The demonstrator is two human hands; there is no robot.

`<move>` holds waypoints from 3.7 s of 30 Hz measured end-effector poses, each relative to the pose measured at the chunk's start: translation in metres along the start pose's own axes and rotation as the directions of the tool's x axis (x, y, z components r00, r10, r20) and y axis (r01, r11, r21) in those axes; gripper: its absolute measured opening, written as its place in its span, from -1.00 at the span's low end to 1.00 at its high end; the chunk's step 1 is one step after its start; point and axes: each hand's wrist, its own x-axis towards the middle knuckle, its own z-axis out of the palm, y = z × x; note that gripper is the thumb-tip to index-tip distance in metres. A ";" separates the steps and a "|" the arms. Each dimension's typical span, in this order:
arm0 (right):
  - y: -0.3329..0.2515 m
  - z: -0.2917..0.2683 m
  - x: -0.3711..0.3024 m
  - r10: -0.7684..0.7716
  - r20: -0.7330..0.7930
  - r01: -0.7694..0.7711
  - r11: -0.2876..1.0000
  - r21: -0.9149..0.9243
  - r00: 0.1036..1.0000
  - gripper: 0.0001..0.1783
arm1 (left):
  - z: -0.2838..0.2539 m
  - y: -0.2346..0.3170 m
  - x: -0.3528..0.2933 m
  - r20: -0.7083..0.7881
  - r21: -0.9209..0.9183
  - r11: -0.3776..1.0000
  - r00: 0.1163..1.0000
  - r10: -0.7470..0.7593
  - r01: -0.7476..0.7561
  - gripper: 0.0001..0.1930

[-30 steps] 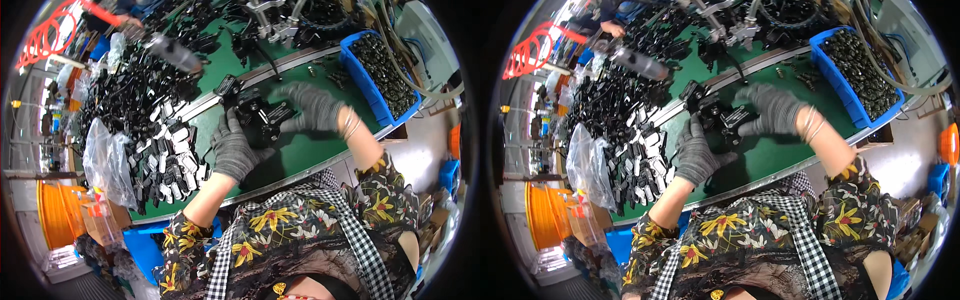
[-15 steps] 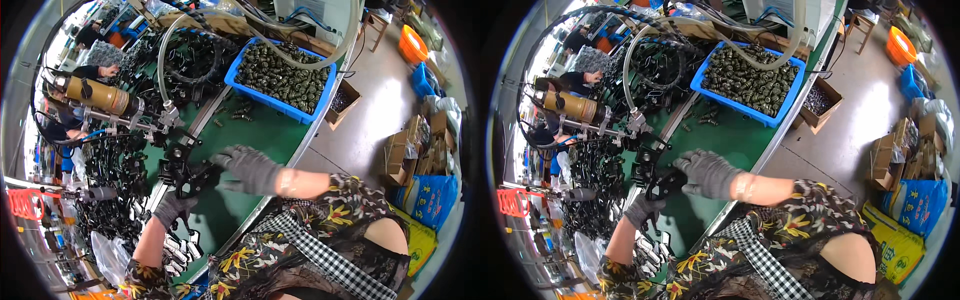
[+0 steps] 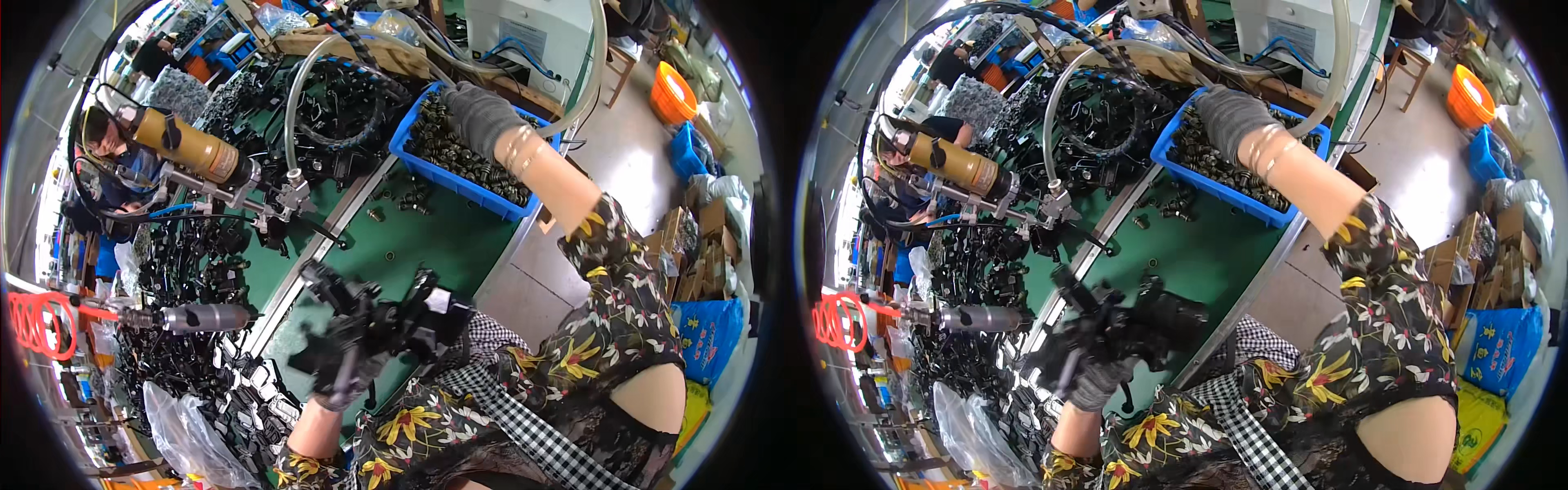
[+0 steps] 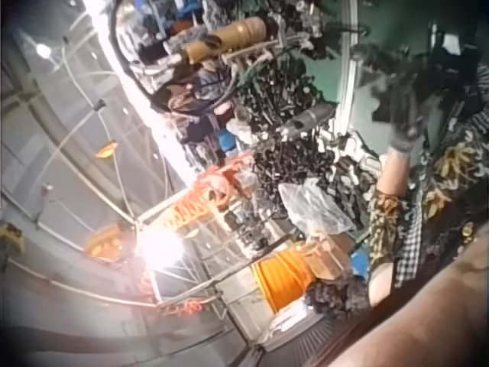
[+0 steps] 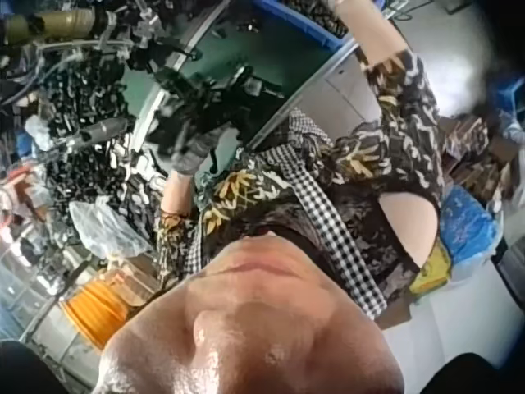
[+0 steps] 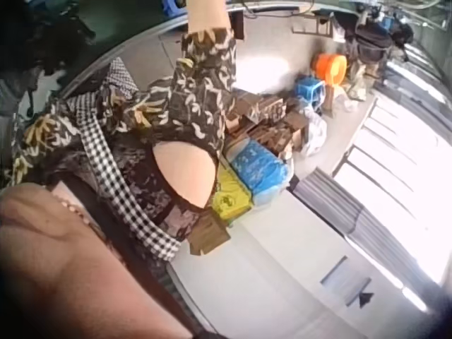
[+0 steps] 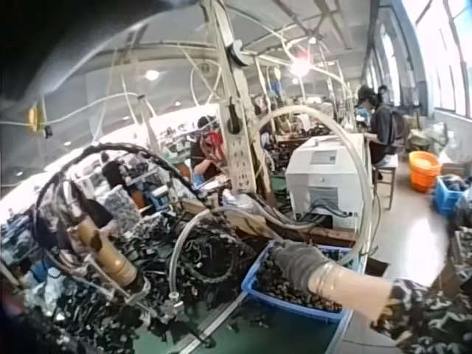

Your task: The person assembles brake handle assemblies by hand-screwing bolts into the components, fitting covers and plates onto them, and tightening screws with a power screwdriver.

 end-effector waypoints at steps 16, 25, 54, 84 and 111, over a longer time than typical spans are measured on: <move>0.035 -0.024 0.034 0.049 0.095 0.004 0.872 -0.489 0.994 -0.81 | 0.015 -0.044 -0.010 0.149 -0.987 0.038 0.984 -0.095 0.153 -0.59; 0.080 -0.002 0.039 0.081 0.193 0.011 0.902 -0.431 0.978 -0.76 | 0.026 -0.070 -0.020 0.039 -0.845 0.533 0.999 -0.038 0.053 -0.46; 0.104 0.014 0.018 -0.134 -0.032 0.137 0.927 0.348 0.990 -0.76 | 0.032 -0.055 0.003 -0.139 -0.056 0.998 0.989 -0.041 0.033 -0.57; -0.129 -0.027 -0.085 -0.500 0.053 0.039 0.171 0.985 0.865 -0.76 | 0.012 -0.056 -0.031 -0.382 -0.479 0.844 0.923 0.046 -0.240 -0.34; -0.132 -0.029 -0.086 -0.586 0.032 0.398 0.588 0.704 0.809 -0.70 | -0.012 -0.025 -0.033 -0.275 -0.353 0.930 0.939 -0.208 0.103 -0.50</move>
